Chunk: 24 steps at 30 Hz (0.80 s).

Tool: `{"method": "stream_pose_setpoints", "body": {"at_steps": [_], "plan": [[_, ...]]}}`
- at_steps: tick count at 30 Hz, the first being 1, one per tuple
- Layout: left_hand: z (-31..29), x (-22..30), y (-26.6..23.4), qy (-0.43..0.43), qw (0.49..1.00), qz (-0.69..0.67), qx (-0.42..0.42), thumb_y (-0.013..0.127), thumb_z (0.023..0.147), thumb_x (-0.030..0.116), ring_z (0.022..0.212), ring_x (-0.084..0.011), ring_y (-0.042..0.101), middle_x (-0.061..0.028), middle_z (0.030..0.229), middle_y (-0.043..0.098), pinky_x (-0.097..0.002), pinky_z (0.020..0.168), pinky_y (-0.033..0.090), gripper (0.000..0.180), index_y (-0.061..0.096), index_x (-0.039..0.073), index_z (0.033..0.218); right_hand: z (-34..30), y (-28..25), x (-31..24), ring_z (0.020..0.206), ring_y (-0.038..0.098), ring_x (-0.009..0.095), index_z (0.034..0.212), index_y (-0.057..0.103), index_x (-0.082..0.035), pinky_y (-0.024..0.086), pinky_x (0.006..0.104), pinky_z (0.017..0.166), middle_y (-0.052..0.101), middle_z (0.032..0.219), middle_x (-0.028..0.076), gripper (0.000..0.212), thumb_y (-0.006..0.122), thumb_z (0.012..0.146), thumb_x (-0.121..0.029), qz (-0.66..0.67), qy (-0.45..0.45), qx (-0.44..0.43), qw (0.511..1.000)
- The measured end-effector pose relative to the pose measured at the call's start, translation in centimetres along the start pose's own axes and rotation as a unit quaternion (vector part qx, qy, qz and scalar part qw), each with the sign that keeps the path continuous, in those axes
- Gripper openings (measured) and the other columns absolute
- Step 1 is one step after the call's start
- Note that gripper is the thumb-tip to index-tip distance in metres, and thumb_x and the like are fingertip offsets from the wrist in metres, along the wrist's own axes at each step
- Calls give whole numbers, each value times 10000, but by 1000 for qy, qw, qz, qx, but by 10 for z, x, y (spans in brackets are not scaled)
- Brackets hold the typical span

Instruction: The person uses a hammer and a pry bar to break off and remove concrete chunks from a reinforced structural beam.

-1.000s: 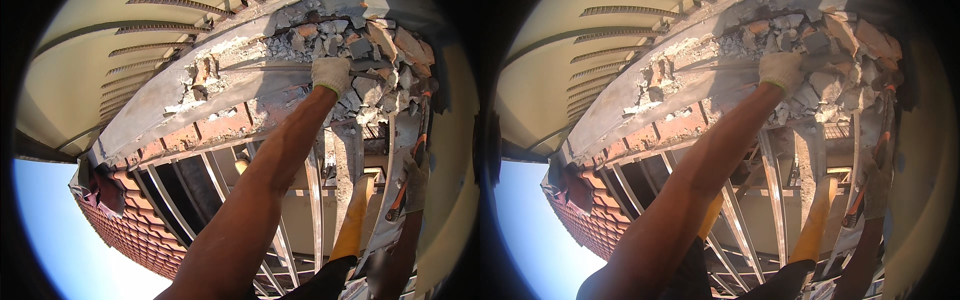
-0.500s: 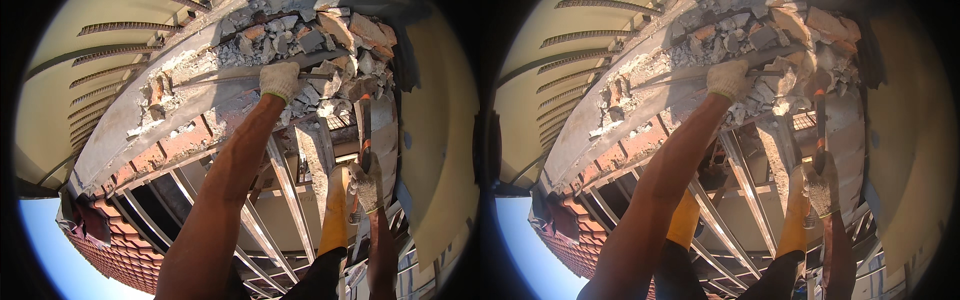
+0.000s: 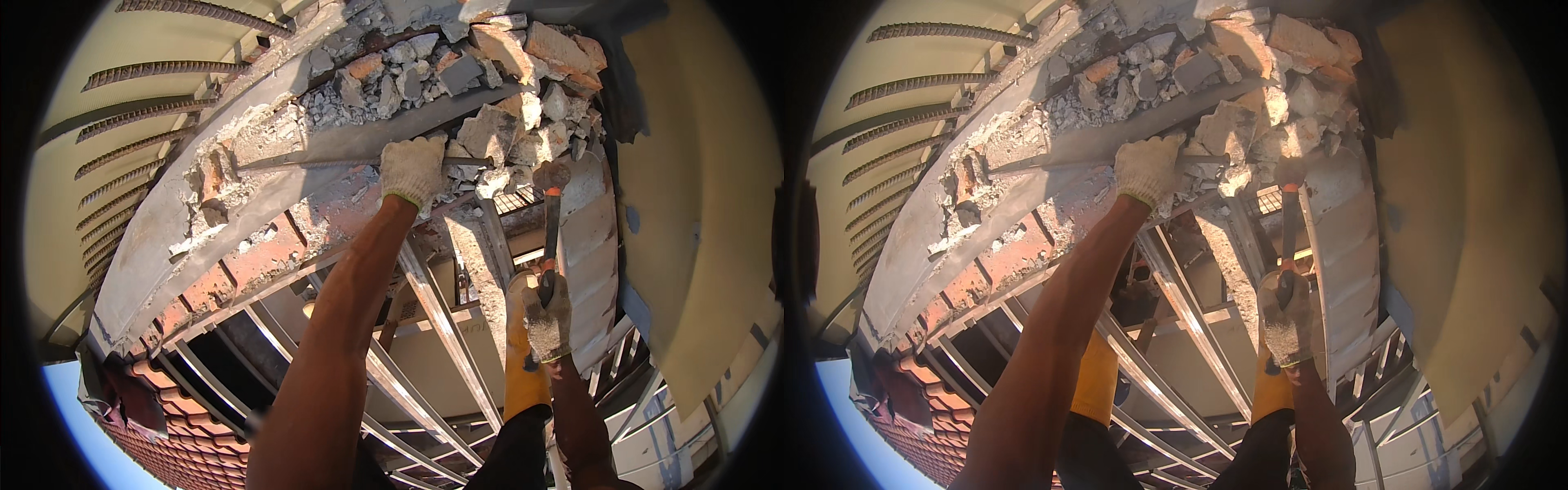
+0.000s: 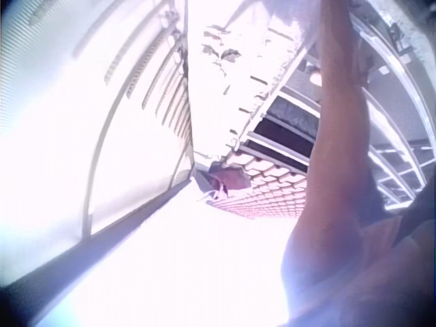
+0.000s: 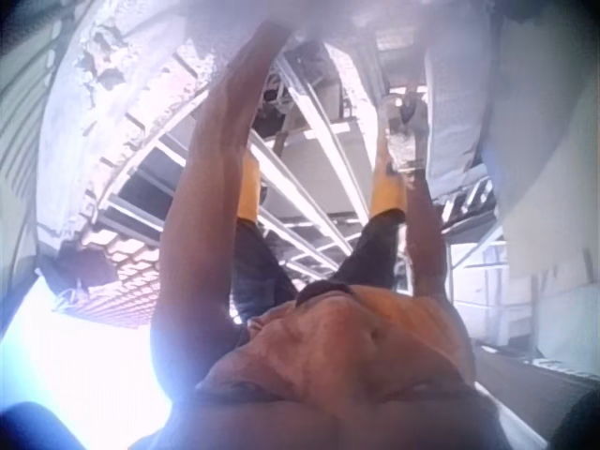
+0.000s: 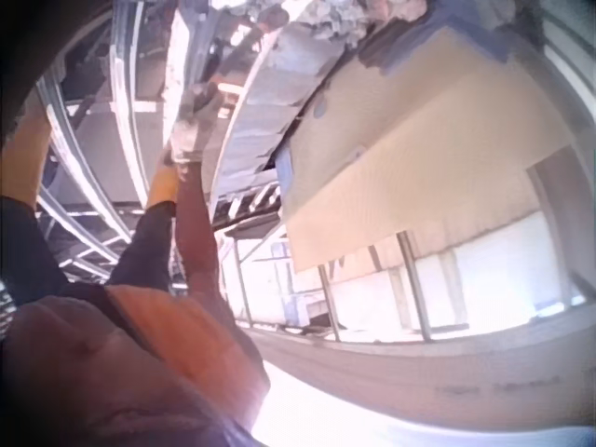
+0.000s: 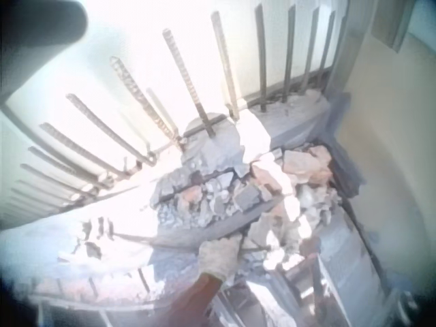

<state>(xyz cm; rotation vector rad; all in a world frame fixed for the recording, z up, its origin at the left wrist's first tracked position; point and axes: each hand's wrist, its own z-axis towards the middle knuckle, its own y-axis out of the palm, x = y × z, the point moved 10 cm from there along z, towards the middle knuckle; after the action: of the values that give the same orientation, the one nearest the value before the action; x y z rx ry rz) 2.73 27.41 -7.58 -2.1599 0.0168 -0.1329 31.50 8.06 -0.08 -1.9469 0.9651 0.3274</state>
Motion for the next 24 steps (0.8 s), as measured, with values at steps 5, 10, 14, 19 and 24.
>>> {"method": "stream_pose_setpoints", "body": {"at_steps": [5, 10, 14, 19, 24], "plan": [[4, -1, 0, 3, 1000, 1, 21, 681, 911, 267, 970, -271, 743, -84, 1033, 743, -447, 836, 568, 416, 652, 220, 1324, 42, -19, 2, 732, 583, 311, 1286, 516, -16, 508, 413, 697, 570, 928, 160, 574, 695, 929, -428, -78, -108, 34, 990], [2, -15, 7, 0, 997, -24, 72, 663, 912, 264, 917, -272, 747, -81, 964, 747, -453, 796, 550, 317, 684, 188, 1219, 147, -52, -122, 848, 692, 353, 1380, 516, -48, 539, 472, 727, 656, 1030, 201, 566, 687, 968, -396, -136, -233, 73, 960], [5, -7, 0, 15, 995, -60, 79, 656, 891, 226, 915, -292, 748, -99, 944, 756, -459, 795, 531, 199, 702, 131, 1060, 203, -68, -230, 966, 697, 391, 1332, 571, -39, 559, 452, 816, 680, 1109, 198, 510, 703, 963, -364, -195, -416, 112, 881], [6, -15, 1, 7, 994, -86, 66, 645, 896, 202, 922, -288, 754, -103, 956, 765, -456, 806, 536, 171, 713, 130, 1035, 217, -13, -324, 1100, 663, 362, 1305, 584, -75, 533, 460, 921, 679, 1173, 172, 491, 774, 896, -271, -243, -476, -27, 845], [4, -23, 9, -4, 994, -108, 31, 688, 858, 198, 953, -288, 751, -101, 993, 759, -469, 803, 538, 250, 697, 144, 1102, 203, 52, -390, 1109, 669, 357, 1323, 560, -107, 538, 479, 919, 676, 1206, 149, 505, 740, 917, -348, -382, -456, -74, 800]]}}
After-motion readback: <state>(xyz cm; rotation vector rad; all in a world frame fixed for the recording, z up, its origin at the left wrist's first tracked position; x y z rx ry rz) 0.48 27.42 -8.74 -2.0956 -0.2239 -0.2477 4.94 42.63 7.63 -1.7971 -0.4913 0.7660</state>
